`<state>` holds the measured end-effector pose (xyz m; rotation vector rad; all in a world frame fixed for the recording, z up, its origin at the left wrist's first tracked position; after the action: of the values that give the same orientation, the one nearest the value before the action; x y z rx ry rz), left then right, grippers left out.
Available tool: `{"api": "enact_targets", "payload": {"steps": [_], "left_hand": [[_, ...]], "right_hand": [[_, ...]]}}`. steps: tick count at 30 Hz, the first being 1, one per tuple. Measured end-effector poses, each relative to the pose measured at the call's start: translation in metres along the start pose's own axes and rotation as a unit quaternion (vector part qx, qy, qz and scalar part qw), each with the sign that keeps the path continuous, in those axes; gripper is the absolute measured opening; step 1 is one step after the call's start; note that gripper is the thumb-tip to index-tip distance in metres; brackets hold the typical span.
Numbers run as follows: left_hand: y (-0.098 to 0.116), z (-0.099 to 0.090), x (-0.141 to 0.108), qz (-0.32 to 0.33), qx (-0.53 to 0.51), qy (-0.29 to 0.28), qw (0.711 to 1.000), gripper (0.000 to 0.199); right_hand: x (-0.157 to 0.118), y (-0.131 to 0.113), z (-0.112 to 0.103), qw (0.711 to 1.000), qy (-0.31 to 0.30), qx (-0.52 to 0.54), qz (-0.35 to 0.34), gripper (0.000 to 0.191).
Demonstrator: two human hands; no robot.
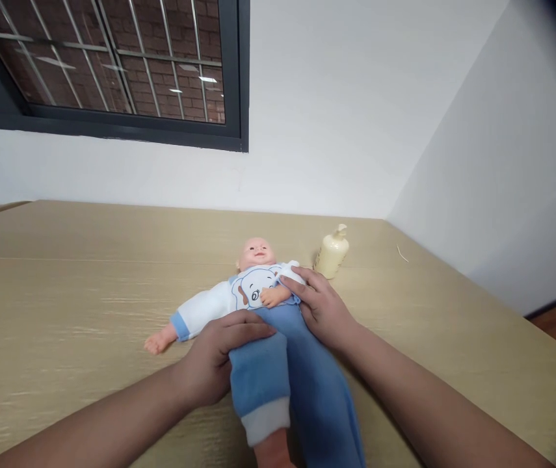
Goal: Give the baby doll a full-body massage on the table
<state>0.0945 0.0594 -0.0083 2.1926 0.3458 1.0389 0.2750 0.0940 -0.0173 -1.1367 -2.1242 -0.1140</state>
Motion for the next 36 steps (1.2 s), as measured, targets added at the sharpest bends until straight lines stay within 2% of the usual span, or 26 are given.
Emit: {"api": "enact_targets", "payload": {"steps": [5, 9, 11, 13, 14, 16, 18, 20, 22, 25, 31, 33, 34, 36], "left_hand": [[0.013, 0.001, -0.007, 0.039, 0.055, -0.016, 0.998, 0.056], [0.024, 0.001, -0.01, 0.057, 0.122, -0.018, 0.991, 0.069], [0.029, 0.004, -0.011, 0.072, 0.138, -0.024, 0.987, 0.071], [0.033, 0.009, -0.012, 0.088, 0.155, -0.037, 0.983, 0.071], [0.033, 0.011, -0.012, 0.091, 0.17, -0.043, 0.98, 0.07], [0.033, 0.015, -0.014, 0.096, 0.21, -0.051, 0.972, 0.067], [0.032, 0.018, -0.015, 0.101, 0.244, -0.06, 0.963, 0.065], [0.031, 0.022, -0.016, 0.108, 0.262, -0.07, 0.956, 0.064], [0.029, 0.024, -0.017, 0.108, 0.273, -0.076, 0.953, 0.063], [0.029, 0.025, -0.015, 0.107, 0.285, -0.074, 0.95, 0.059], [0.032, 0.022, -0.015, 0.109, 0.269, -0.047, 0.956, 0.055], [0.029, 0.019, -0.016, 0.094, 0.244, -0.038, 0.964, 0.055], [0.026, 0.016, -0.016, 0.082, 0.225, -0.032, 0.97, 0.055], [0.021, 0.011, -0.015, 0.06, 0.167, -0.023, 0.984, 0.055]], "right_hand": [[-0.002, 0.024, -0.005, 0.986, 0.052, 0.106, 0.117, 0.057], [-0.012, 0.063, -0.006, 0.931, 0.123, 0.228, 0.259, 0.065], [-0.019, 0.083, -0.003, 0.898, 0.148, 0.263, 0.322, 0.059], [-0.025, 0.098, 0.003, 0.853, 0.164, 0.333, 0.367, 0.05], [-0.027, 0.104, 0.009, 0.819, 0.173, 0.389, 0.384, 0.046], [-0.032, 0.113, 0.021, 0.735, 0.191, 0.503, 0.412, 0.041], [-0.037, 0.119, 0.033, 0.659, 0.196, 0.572, 0.447, 0.039], [-0.042, 0.122, 0.042, 0.608, 0.19, 0.599, 0.486, 0.035], [-0.046, 0.123, 0.047, 0.577, 0.185, 0.611, 0.51, 0.033], [-0.046, 0.123, 0.049, 0.567, 0.181, 0.616, 0.517, 0.031], [-0.043, 0.12, 0.045, 0.577, 0.195, 0.614, 0.502, 0.031], [-0.042, 0.118, 0.037, 0.605, 0.211, 0.593, 0.488, 0.033], [-0.041, 0.116, 0.03, 0.631, 0.22, 0.572, 0.475, 0.034], [-0.036, 0.108, 0.01, 0.715, 0.237, 0.5, 0.428, 0.034]]}}
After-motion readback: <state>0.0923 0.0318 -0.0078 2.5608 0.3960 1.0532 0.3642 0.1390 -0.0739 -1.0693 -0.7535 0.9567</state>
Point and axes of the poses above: each hand's wrist, its own x-axis towards the middle knuckle, its own z-axis out of the palm, y = z × x, the point moved 9 cm from there along x, towards the middle knuckle, and after that the axes turned 2 degrees about -x, right-handed, at the moved point
